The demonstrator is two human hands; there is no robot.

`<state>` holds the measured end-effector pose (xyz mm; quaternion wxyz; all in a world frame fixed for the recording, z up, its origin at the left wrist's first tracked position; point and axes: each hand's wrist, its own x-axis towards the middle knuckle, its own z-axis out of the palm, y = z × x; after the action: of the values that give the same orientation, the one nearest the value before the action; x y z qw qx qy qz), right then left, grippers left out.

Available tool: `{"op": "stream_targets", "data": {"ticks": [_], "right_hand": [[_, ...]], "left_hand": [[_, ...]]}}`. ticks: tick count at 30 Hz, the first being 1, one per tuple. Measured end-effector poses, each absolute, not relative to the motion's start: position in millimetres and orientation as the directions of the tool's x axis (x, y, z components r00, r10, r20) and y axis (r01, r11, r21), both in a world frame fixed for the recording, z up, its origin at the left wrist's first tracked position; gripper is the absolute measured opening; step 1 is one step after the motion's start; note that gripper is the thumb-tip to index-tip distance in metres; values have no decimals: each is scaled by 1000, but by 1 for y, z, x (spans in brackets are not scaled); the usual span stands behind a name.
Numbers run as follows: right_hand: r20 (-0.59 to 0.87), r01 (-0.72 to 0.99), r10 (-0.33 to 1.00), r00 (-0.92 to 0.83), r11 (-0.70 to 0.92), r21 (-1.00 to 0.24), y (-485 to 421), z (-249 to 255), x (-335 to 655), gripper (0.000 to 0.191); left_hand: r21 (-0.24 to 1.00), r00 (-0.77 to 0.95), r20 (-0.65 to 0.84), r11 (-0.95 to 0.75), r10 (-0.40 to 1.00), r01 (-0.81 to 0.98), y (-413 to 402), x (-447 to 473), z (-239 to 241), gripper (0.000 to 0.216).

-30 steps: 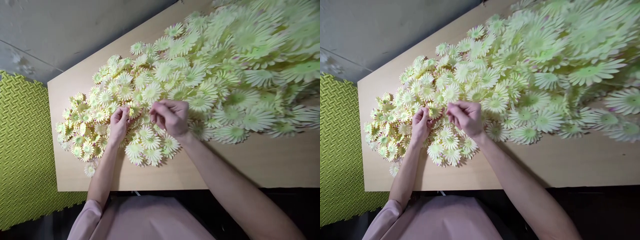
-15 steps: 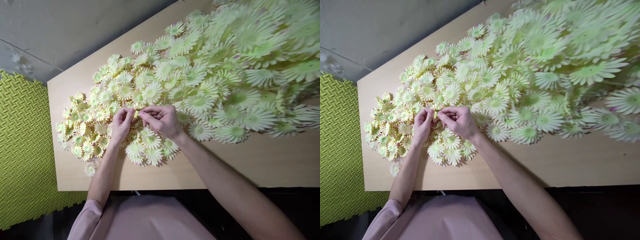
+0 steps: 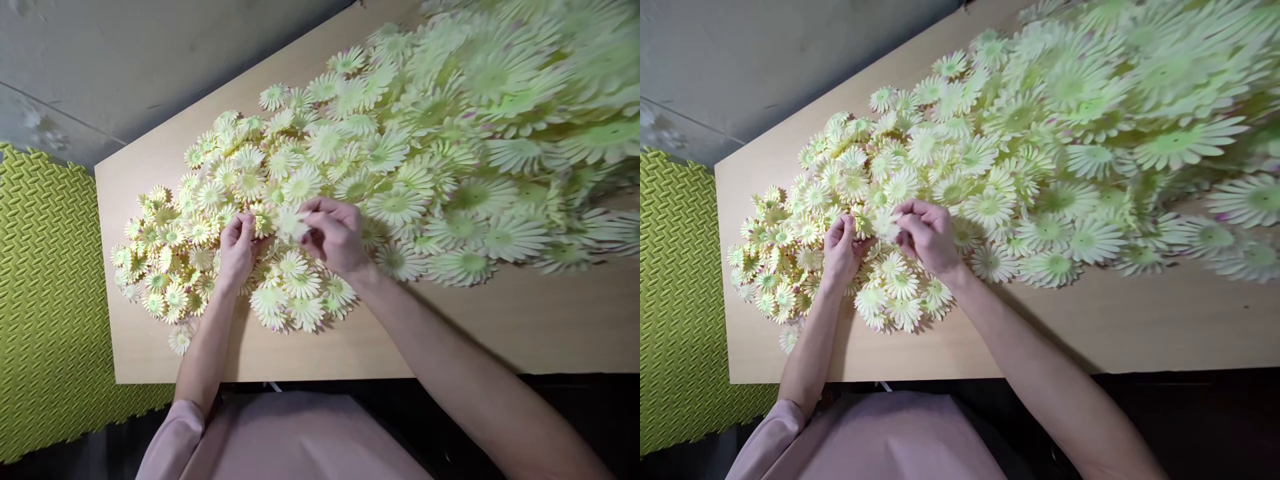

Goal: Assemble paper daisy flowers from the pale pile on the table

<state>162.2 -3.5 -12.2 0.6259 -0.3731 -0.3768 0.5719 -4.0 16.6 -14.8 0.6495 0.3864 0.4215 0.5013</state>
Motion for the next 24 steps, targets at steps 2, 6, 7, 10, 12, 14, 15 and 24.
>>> {"op": "stream_targets", "data": {"ticks": [2, 6, 7, 10, 12, 14, 15, 24], "right_hand": [[21, -534, 987, 157, 103, -839, 0, -12, 167, 22], [-77, -534, 953, 292, 96, -840, 2, -6, 169, 34], [-75, -509, 954, 289, 87, -857, 1, -4, 168, 38], [12, -406, 980, 200, 94, -909, -3, -3, 163, 41], [69, -325, 987, 143, 112, -939, -5, -4, 159, 34], [106, -241, 990, 97, 127, -962, -7, -6, 157, 26], [116, -206, 990, 76, 129, -970, -8, -6, 156, 22], [148, 47, 988, 45, 146, -988, -10, -10, 153, 17]], "left_hand": [[921, 136, -161, 198, 978, -335, 17, -4, -14, 33], [939, 156, -164, 203, 974, -279, 17, -3, -12, 36], [946, 159, -158, 196, 974, -260, 17, -3, -13, 36], [969, 157, -130, 159, 979, -191, 16, -4, -15, 35], [977, 160, -120, 146, 980, -157, 16, -4, -16, 35], [979, 163, -120, 144, 979, -146, 15, -5, -16, 35], [979, 165, -120, 144, 979, -143, 15, -5, -16, 35], [986, 188, -113, 134, 976, -103, 14, -3, -13, 37]]}}
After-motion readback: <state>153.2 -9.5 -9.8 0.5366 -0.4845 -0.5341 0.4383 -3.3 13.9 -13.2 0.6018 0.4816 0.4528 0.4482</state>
